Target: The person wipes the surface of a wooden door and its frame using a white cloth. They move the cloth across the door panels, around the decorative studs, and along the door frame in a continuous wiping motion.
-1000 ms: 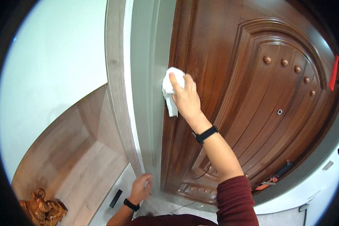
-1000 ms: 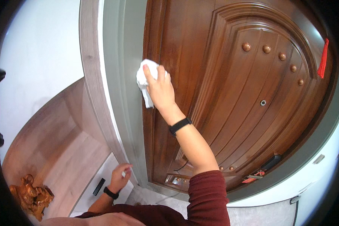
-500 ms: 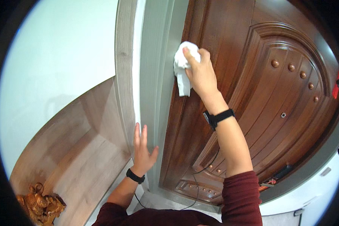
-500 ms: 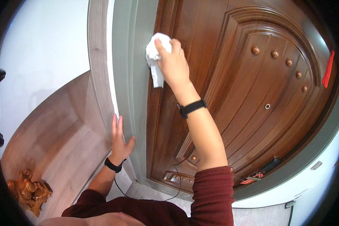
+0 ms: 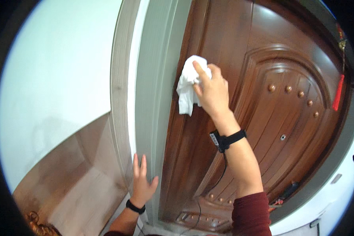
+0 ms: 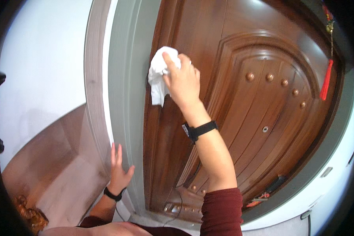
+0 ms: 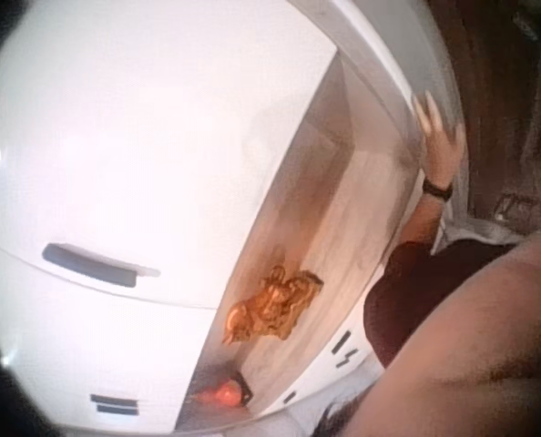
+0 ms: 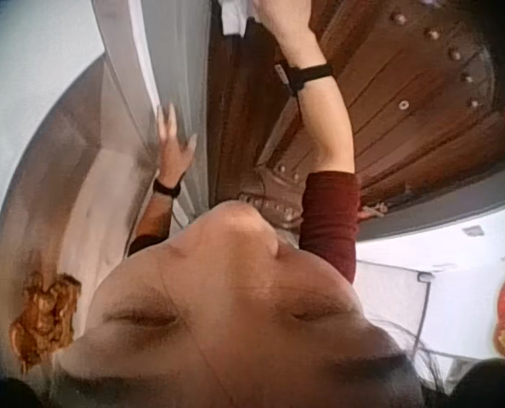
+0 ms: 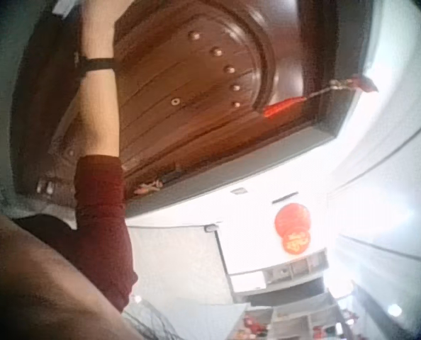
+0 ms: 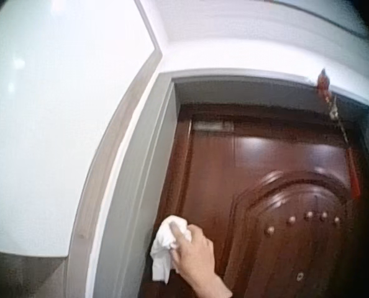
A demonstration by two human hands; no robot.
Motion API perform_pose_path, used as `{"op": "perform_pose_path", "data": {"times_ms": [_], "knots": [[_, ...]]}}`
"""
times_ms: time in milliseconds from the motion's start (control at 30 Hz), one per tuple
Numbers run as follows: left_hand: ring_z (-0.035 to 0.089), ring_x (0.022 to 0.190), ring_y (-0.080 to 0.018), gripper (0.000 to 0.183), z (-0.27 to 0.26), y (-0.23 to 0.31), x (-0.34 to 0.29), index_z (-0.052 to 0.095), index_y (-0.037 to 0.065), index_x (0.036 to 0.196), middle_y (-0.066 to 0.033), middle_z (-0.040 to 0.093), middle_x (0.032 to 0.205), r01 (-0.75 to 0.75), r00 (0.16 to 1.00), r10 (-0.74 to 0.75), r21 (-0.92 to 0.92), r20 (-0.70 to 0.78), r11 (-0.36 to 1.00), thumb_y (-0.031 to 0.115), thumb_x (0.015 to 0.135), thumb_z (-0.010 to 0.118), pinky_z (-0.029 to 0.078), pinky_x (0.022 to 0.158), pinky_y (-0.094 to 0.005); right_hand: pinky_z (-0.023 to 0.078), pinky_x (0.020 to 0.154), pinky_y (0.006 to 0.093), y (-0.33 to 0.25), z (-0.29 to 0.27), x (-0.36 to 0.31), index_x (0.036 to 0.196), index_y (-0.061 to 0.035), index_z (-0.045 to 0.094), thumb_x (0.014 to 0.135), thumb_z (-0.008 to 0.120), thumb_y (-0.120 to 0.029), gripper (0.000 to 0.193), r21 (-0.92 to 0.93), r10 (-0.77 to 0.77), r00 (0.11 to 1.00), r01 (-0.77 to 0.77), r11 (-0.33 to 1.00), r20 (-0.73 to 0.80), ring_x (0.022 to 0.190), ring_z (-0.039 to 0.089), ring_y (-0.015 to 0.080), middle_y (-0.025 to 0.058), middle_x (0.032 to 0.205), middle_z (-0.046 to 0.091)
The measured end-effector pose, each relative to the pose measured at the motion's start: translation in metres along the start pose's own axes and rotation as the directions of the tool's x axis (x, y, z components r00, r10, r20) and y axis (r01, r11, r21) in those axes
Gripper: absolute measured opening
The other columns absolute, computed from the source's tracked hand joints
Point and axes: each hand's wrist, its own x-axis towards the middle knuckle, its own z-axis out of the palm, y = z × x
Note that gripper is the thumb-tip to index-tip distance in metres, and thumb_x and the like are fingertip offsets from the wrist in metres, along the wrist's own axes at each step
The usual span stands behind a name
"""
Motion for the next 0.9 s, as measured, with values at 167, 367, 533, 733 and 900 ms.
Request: {"op": "perform_pose_path", "data": {"times_ms": [167, 367, 533, 733, 900], "knots": [[0.032, 0.144, -0.0448, 0.091, -0.001, -0.007, 0.002, 0.031, 0.000, 0.155, -0.0292, 0.025, 0.157, 0.042, 0.999, -0.041, 0.082, -0.016, 0.996, 0.003, 0.075, 0.076, 0.030, 0.118, -0.0484, 0.045, 0.095, 0.0480, -0.011, -0.009, 0.005, 0.133, -0.0260, 0.062, 0.077, 0.076, -0.019, 0.058, -0.043, -0.105, 0.931, 0.128, 0.991, 0.349, 0.107, 0.063, 0.0292, 0.0118, 0.119, 0.057], [0.042, 0.130, -0.0431, 0.078, 0.008, -0.020, 0.005, 0.045, 0.006, 0.144, -0.0259, 0.039, 0.143, -0.007, 0.988, 0.020, 0.085, -0.156, 0.996, 0.014, 0.076, 0.083, 0.036, 0.109, -0.0510, 0.047, 0.097, 0.0505, 0.047, -0.024, 0.120, 0.127, -0.0220, 0.066, 0.083, 0.072, -0.022, 0.045, -0.153, -0.226, 0.946, 0.194, 0.969, -0.232, 0.104, 0.066, 0.0331, 0.0173, 0.127, 0.056], [0.042, 0.125, -0.0423, 0.077, 0.011, -0.027, 0.010, 0.048, 0.005, 0.138, -0.0248, 0.042, 0.137, 0.001, 0.984, 0.011, 0.064, -0.180, 0.998, 0.015, 0.073, 0.086, 0.035, 0.107, -0.0523, 0.053, 0.097, 0.0484, 0.065, -0.059, 0.271, 0.145, -0.0252, 0.052, 0.092, 0.065, -0.030, 0.055, 0.042, 0.052, 0.971, -0.043, 0.998, -0.235, 0.111, 0.064, 0.0445, 0.0279, 0.134, 0.050], [0.044, 0.124, -0.0414, 0.081, 0.015, -0.036, 0.006, 0.048, 0.003, 0.136, -0.0227, 0.043, 0.133, 0.001, 0.981, 0.019, 0.107, -0.191, 0.994, 0.018, 0.068, 0.089, 0.035, 0.107, -0.0496, 0.050, 0.098, 0.0537, 0.051, -0.050, 0.329, 0.136, -0.0140, 0.057, 0.092, 0.064, -0.016, 0.045, -0.114, 0.130, 0.969, -0.156, 0.981, -0.211, 0.115, 0.058, 0.0480, 0.0232, 0.129, 0.053], [0.045, 0.122, -0.0399, 0.085, 0.011, -0.043, 0.007, 0.046, 0.006, 0.137, -0.0216, 0.043, 0.131, -0.027, 0.985, 0.034, 0.044, -0.168, 0.999, 0.010, 0.064, 0.089, 0.036, 0.106, -0.0490, 0.053, 0.097, 0.0494, 0.052, -0.017, 0.293, 0.150, -0.0312, 0.044, 0.091, 0.067, -0.040, 0.064, -0.254, 0.078, 0.984, -0.118, 0.960, -0.162, 0.114, 0.062, 0.0437, 0.0276, 0.133, 0.050]]}}
